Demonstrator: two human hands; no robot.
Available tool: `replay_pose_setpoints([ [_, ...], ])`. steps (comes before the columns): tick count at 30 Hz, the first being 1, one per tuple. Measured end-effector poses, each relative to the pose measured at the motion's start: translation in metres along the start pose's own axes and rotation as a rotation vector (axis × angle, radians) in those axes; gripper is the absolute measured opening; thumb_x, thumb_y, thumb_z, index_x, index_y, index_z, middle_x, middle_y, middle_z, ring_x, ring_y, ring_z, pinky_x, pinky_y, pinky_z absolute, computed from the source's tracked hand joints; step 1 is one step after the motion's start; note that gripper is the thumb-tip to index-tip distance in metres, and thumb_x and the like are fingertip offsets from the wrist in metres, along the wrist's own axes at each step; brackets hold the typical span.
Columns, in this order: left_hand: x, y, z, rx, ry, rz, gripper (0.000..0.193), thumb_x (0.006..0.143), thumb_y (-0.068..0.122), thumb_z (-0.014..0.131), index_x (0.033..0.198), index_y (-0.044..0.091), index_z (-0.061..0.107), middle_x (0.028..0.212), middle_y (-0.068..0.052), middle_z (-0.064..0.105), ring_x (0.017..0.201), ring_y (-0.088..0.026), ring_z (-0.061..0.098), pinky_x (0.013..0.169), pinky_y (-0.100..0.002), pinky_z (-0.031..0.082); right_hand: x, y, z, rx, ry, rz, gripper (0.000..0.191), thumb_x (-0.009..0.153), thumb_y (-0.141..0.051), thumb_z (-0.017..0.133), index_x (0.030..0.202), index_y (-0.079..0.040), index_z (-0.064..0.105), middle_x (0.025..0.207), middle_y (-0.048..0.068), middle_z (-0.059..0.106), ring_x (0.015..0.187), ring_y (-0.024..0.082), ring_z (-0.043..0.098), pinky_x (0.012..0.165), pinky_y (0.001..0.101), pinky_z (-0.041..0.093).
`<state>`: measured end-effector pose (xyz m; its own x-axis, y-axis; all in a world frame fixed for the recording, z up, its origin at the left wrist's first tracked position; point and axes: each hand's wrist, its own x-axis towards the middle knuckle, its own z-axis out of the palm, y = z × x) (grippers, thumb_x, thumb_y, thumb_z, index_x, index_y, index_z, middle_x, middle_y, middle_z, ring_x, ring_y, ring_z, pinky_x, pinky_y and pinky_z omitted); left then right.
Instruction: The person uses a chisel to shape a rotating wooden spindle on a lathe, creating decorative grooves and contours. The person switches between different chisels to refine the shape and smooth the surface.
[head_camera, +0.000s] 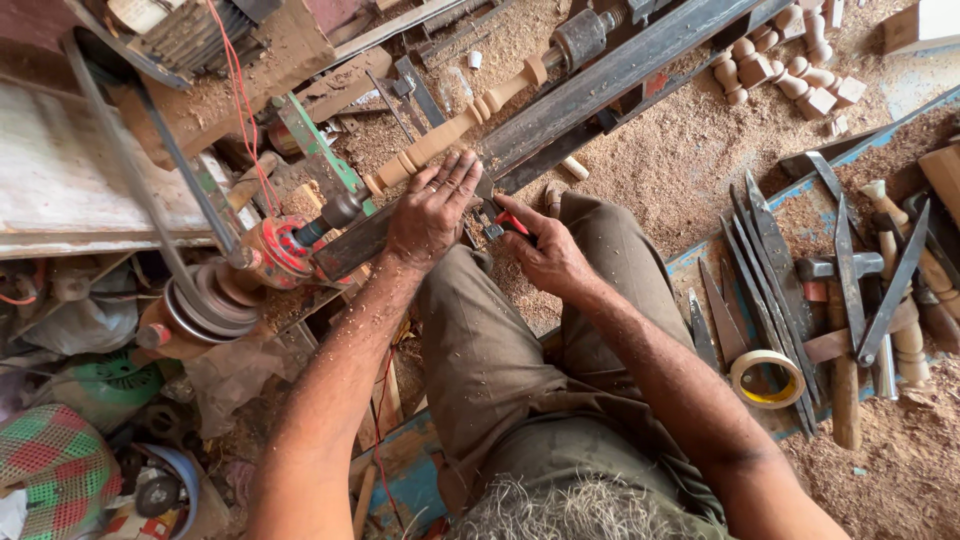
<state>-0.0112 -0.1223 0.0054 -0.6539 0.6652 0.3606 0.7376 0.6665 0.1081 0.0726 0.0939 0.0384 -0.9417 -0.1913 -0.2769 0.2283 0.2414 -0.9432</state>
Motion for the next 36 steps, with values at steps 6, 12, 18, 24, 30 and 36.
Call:
replay_pose_setpoints([
  [6,0.002,-0.001,0.011,-0.037,-0.001,-0.030,0.039,0.105,0.024,0.068,0.141,0.010,0.065,0.144,-0.007,0.062,0.137,-0.021,0.060,0.114,-0.035,0.047,0.000,-0.013,-0.005,0.018,-0.009,0.101,0.050,0.102,-0.012,0.058,0.152,-0.012,0.052,0.081,0.004,0.065,0.066,0.009,0.055,0.059,0.0290,0.050],
  [12,0.013,0.002,0.007,-0.060,0.023,-0.009,0.036,0.106,0.011,0.058,0.140,0.003,0.066,0.143,-0.013,0.065,0.135,-0.025,0.061,0.112,-0.037,0.046,0.003,-0.014,-0.014,0.004,-0.009,0.086,0.052,0.100,-0.009,0.057,0.152,-0.011,0.051,0.079,0.002,0.066,0.062,0.008,0.054,0.056,0.0284,0.049],
  [18,0.023,0.007,0.002,-0.111,0.029,-0.035,0.037,0.104,0.009,0.057,0.140,0.003,0.065,0.143,-0.014,0.064,0.134,-0.026,0.062,0.113,-0.038,0.043,0.004,-0.004,-0.023,0.063,-0.007,-0.015,0.052,0.101,-0.007,0.057,0.153,-0.009,0.050,0.090,-0.002,0.069,0.067,0.006,0.054,0.060,0.0266,0.050],
  [24,0.022,0.015,0.008,-0.059,0.032,-0.020,0.038,0.104,0.014,0.059,0.140,0.003,0.064,0.143,-0.015,0.065,0.134,-0.027,0.062,0.113,-0.036,0.043,-0.003,0.001,-0.030,0.009,-0.050,0.075,0.054,0.103,-0.011,0.056,0.156,-0.014,0.047,0.074,0.002,0.066,0.061,0.007,0.056,0.056,0.0262,0.049],
  [30,0.055,0.033,0.033,-0.067,0.094,0.110,0.031,0.109,0.026,0.063,0.131,0.005,0.069,0.138,-0.012,0.067,0.134,-0.027,0.062,0.115,-0.040,0.048,-0.026,-0.005,-0.067,-0.017,0.026,0.235,0.061,0.099,-0.013,0.061,0.157,-0.018,0.044,0.066,0.005,0.060,0.051,0.011,0.053,0.045,0.0279,0.045],
  [36,0.091,0.037,0.048,-0.112,0.039,0.046,0.028,0.111,0.021,0.059,0.134,0.009,0.070,0.142,-0.009,0.067,0.137,-0.024,0.059,0.115,-0.041,0.046,-0.008,-0.006,-0.099,0.073,0.029,-0.003,0.052,0.104,-0.009,0.055,0.156,-0.008,0.046,0.075,-0.002,0.061,0.061,0.005,0.056,0.050,0.0242,0.047],
])
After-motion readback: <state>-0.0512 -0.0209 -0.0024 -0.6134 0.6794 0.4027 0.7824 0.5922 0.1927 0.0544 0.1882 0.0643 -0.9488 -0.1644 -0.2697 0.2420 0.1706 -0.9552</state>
